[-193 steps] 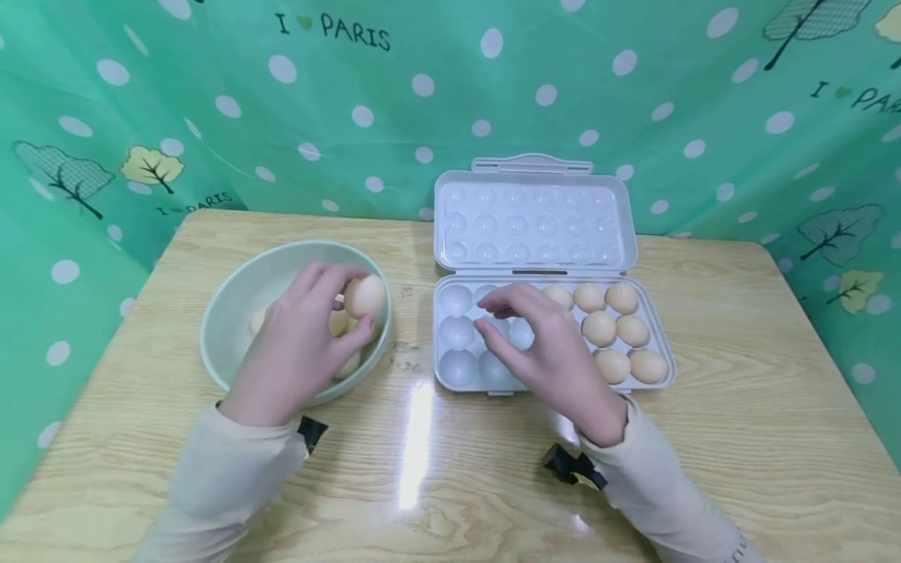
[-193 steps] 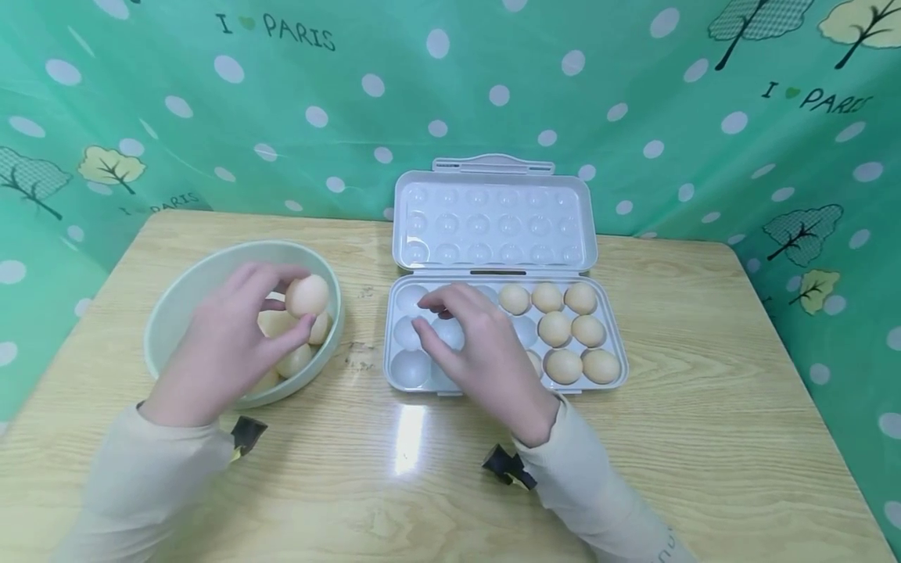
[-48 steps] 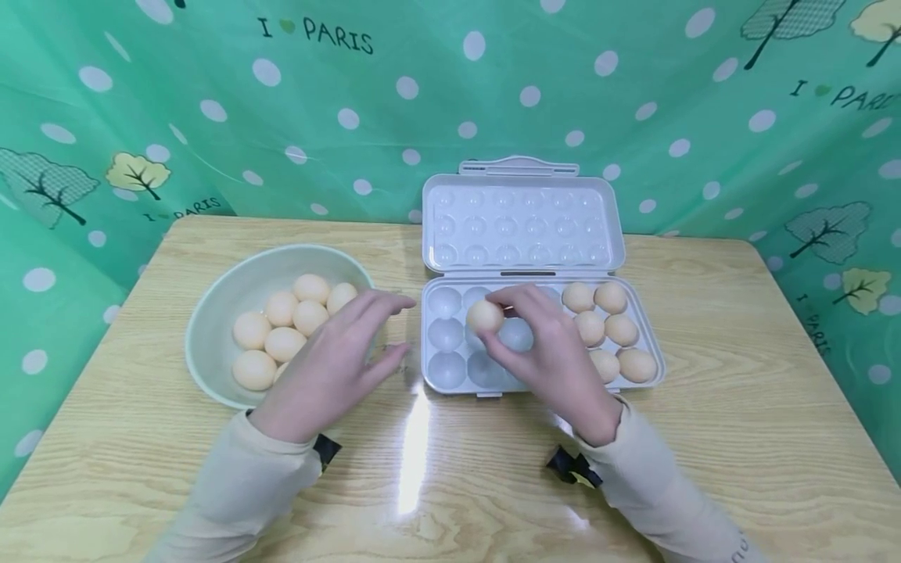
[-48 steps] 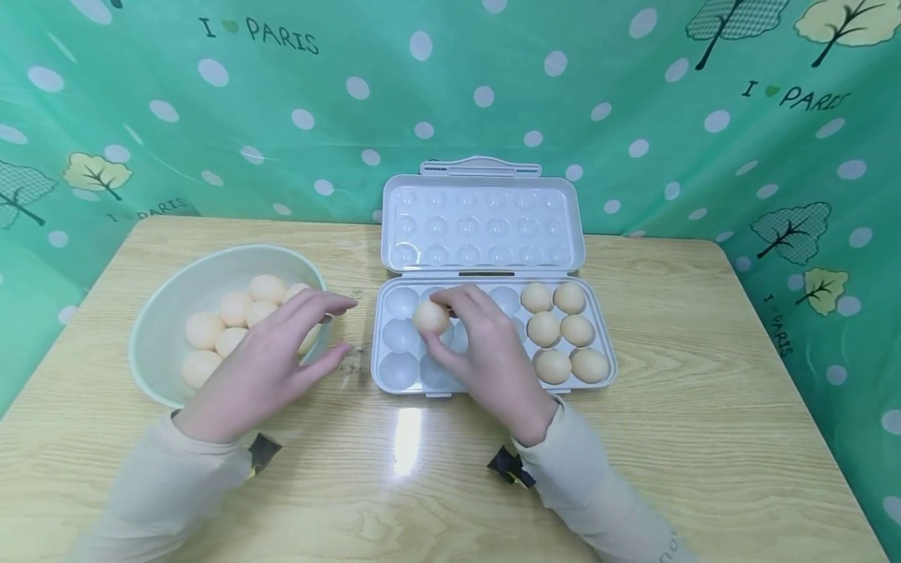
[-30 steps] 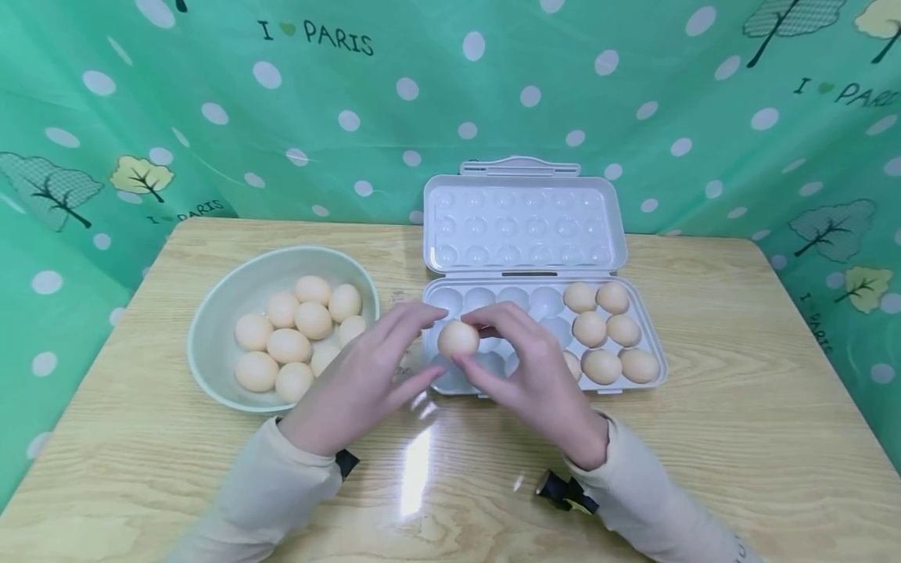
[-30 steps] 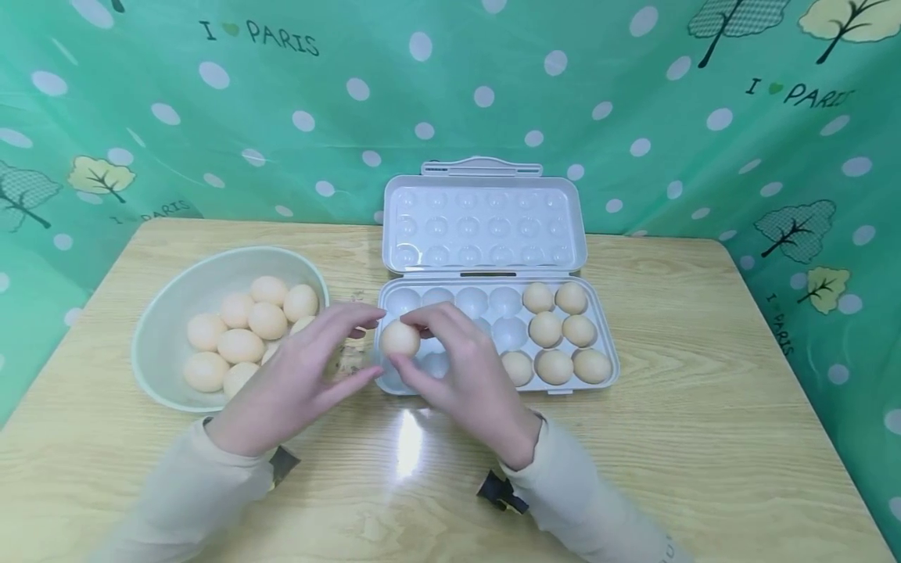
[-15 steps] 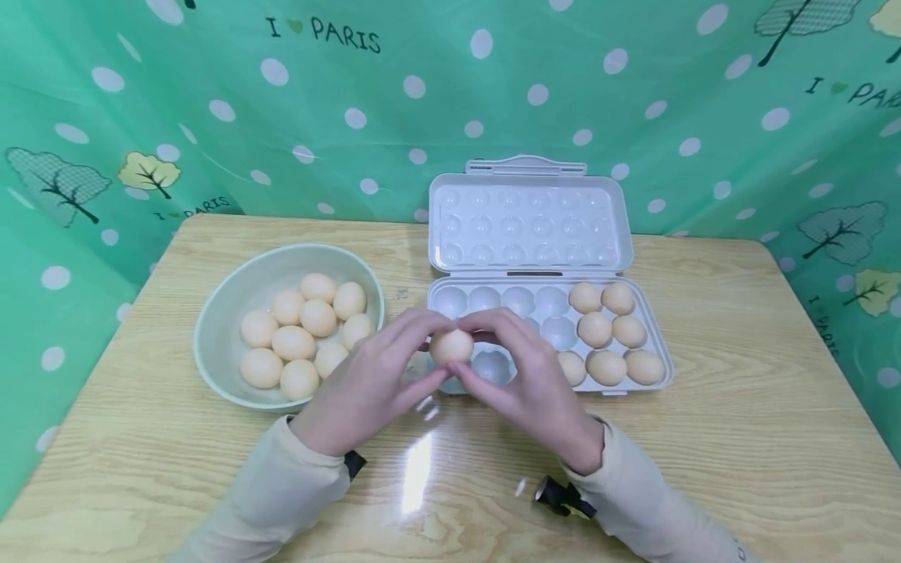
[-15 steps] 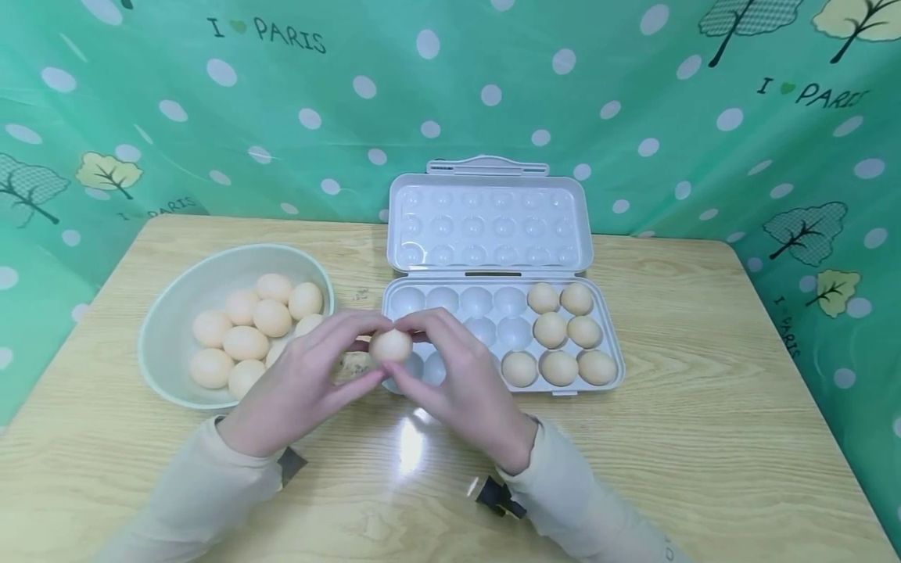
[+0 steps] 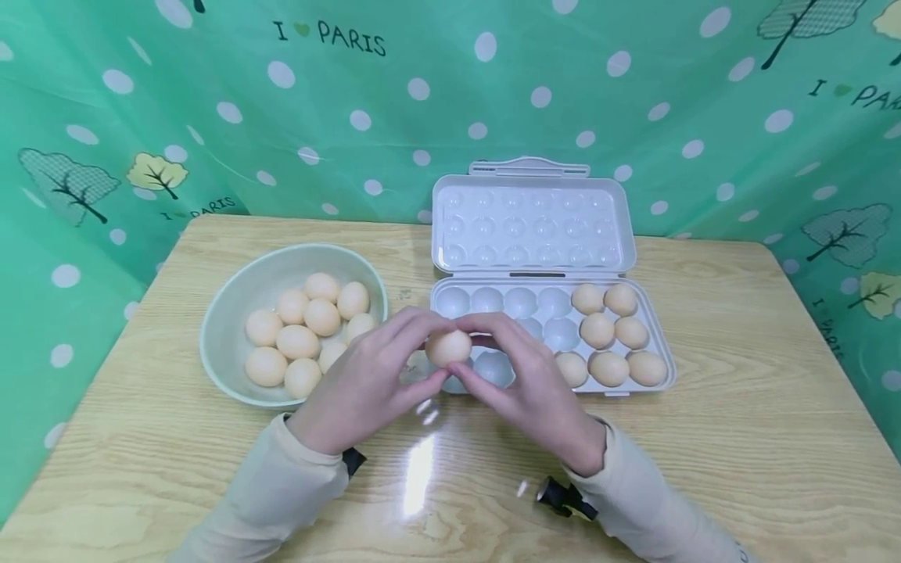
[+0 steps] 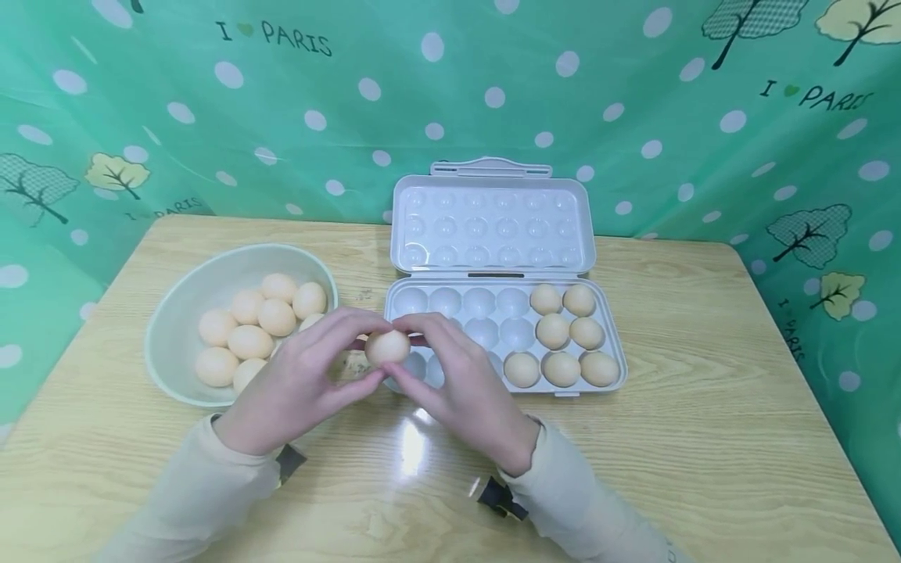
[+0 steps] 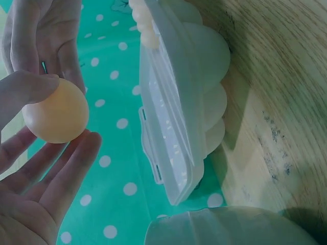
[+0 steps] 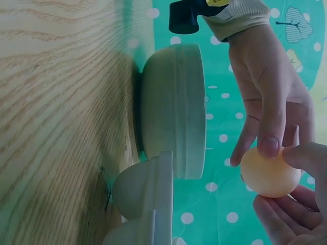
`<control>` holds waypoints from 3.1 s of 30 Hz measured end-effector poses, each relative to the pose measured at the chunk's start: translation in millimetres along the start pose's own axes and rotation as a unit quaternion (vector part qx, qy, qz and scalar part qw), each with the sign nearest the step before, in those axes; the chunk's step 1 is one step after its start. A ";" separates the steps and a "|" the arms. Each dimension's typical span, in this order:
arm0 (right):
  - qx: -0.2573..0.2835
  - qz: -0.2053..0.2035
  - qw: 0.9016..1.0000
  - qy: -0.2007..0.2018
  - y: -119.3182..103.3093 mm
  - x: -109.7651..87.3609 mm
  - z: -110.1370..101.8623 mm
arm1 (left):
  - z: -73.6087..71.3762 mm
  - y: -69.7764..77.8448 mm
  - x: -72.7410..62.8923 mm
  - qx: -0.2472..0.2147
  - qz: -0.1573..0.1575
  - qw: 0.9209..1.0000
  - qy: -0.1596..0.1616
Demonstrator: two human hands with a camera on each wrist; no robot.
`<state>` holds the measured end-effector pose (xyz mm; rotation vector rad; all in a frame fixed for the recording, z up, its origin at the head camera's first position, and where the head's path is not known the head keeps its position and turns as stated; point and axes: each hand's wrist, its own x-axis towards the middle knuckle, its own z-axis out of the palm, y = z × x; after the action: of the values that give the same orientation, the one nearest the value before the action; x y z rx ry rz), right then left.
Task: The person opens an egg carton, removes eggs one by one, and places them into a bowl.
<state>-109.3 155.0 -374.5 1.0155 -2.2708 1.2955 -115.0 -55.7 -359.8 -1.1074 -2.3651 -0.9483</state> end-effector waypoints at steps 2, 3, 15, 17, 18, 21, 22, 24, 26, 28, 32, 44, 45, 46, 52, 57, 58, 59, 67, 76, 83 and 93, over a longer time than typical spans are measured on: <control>-0.001 0.000 1.000 0.001 -0.8 -0.9 -1.8 | -0.1 -0.2 0.9 0.000 0.003 1.000 0.002; -0.002 0.000 1.000 0.002 -1.0 -1.5 -2.5 | -0.4 -0.3 1.2 0.002 0.004 1.000 0.003; -0.046 0.004 0.999 0.016 -0.1 -2.2 -10.8 | -15.8 -11.6 0.1 0.070 -0.091 0.993 0.032; -0.055 0.014 0.998 0.012 0.6 -2.3 -14.6 | -18.0 -14.0 -1.0 0.080 -0.118 0.989 0.037; -0.057 0.018 0.998 0.011 1.1 -2.7 -16.6 | -19.2 -15.0 -1.6 0.081 -0.131 0.987 0.039; -0.069 0.026 0.997 0.008 4.1 -4.3 -22.3 | -23.5 -17.4 -3.1 0.084 -0.163 0.982 0.041; -0.072 0.029 0.997 0.005 5.3 -4.9 -24.2 | -25.3 -18.1 -3.3 0.084 -0.173 0.981 0.040; -0.078 0.038 0.996 -0.003 7.3 -6.3 -28.4 | -29.4 -19.9 -4.2 0.085 -0.190 0.977 0.040; -0.086 0.054 0.995 -0.019 8.6 -7.3 -33.6 | -33.2 -22.0 -4.7 0.086 -0.202 0.975 0.039; -0.096 0.075 0.992 -0.041 9.2 -8.4 -39.9 | -35.8 -24.8 -5.4 0.088 -0.212 0.973 0.036; -0.126 0.107 0.983 -0.086 11.9 -10.3 -51.5 | -38.0 -29.4 -6.9 0.085 -0.245 0.966 0.016; -0.175 0.142 0.964 -0.140 32.3 -11.8 -75.6 | -44.1 -35.5 -12.4 0.087 -0.357 0.929 -0.053; -0.177 0.146 0.963 -0.144 34.1 -13.0 -77.9 | -45.2 -36.2 -13.4 0.088 -0.361 0.927 -0.058; -0.178 0.151 0.961 -0.149 35.9 -14.3 -79.8 | -46.2 -36.9 -14.4 0.090 -0.364 0.925 -0.063; -0.194 0.163 0.950 -0.183 44.4 -24.8 -89.5 | -51.3 -42.5 -17.5 0.104 -0.370 0.920 -0.083; -0.190 0.177 0.944 -0.203 47.9 -29.9 -96.9 | -53.8 -46.0 -17.6 0.122 -0.364 0.918 -0.094; -0.187 0.179 0.944 -0.206 48.3 -30.0 -98.0 | -54.3 -46.3 -17.6 0.125 -0.364 0.918 -0.096; -0.184 0.182 0.943 -0.208 48.5 -29.9 -98.9 | -54.8 -46.5 -17.7 0.127 -0.364 0.918 -0.097; -0.195 0.183 0.936 -0.228 47.6 -29.4 -103.5 | -56.4 -48.0 -18.3 0.135 -0.375 0.911 -0.108; -0.209 0.131 0.939 -0.242 48.6 -30.6 -101.0 | -56.5 -49.1 -16.9 0.127 -0.380 0.910 -0.105; -0.200 0.127 0.941 -0.240 49.7 -30.6 -98.3 | -60.0 -46.3 -16.0 0.124 -0.379 0.911 -0.101; -0.217 0.104 0.942 -0.233 49.7 -30.4 -94.9 | -62.0 -44.5 -16.0 0.119 -0.392 0.906 -0.105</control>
<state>-129.8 264.4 -372.5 1.0135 -2.9072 0.5960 -137.1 -128.7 -343.6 -0.1305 -3.0687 -0.7412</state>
